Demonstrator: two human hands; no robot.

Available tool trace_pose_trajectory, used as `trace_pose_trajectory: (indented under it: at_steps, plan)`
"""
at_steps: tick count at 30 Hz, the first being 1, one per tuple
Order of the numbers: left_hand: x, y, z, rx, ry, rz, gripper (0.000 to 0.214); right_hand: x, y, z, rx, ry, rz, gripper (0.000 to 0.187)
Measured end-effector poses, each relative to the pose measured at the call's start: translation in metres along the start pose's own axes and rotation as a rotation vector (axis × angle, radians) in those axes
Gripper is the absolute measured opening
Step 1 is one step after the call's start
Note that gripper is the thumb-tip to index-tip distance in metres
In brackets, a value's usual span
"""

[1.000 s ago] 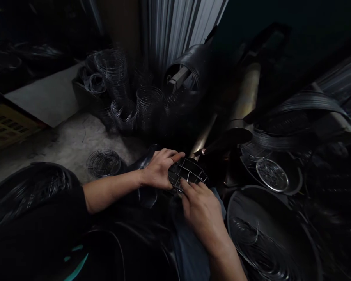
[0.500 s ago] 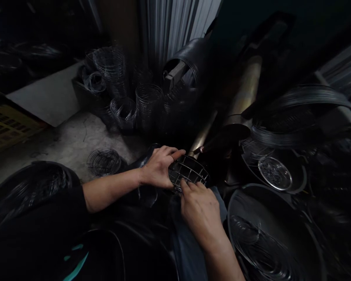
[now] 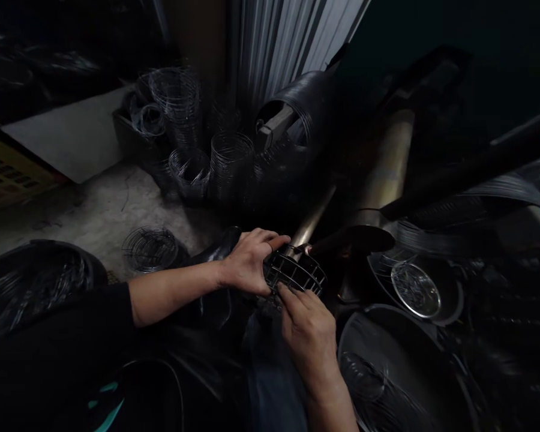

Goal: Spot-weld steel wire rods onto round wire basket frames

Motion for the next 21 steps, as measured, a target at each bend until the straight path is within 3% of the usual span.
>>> trace_pose_trajectory:
  at_steps: [6,15,21]
  plan:
    - [0.003,0.006,-0.001,0.014,0.001,0.015,0.09,-0.007,0.005,-0.003,0.01,0.024,0.122,0.024]
    - [-0.005,0.0,-0.027,0.013,0.052,-0.013,0.087,0.017,0.005,-0.024,0.014,0.043,0.117,0.023]
    - [-0.011,-0.012,-0.028,-0.077,0.083,0.016,0.089,0.019,0.006,-0.025,0.009,0.026,0.135,0.022]
Point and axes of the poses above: each hand's wrist, its own z-axis away from the middle knuckle, its own y-axis out of the back of the hand, x = y × z, the point moved 9 cm from there along -z, towards the middle knuckle, and after that the axes turned 10 degrees about x, right-handed, at the moved point
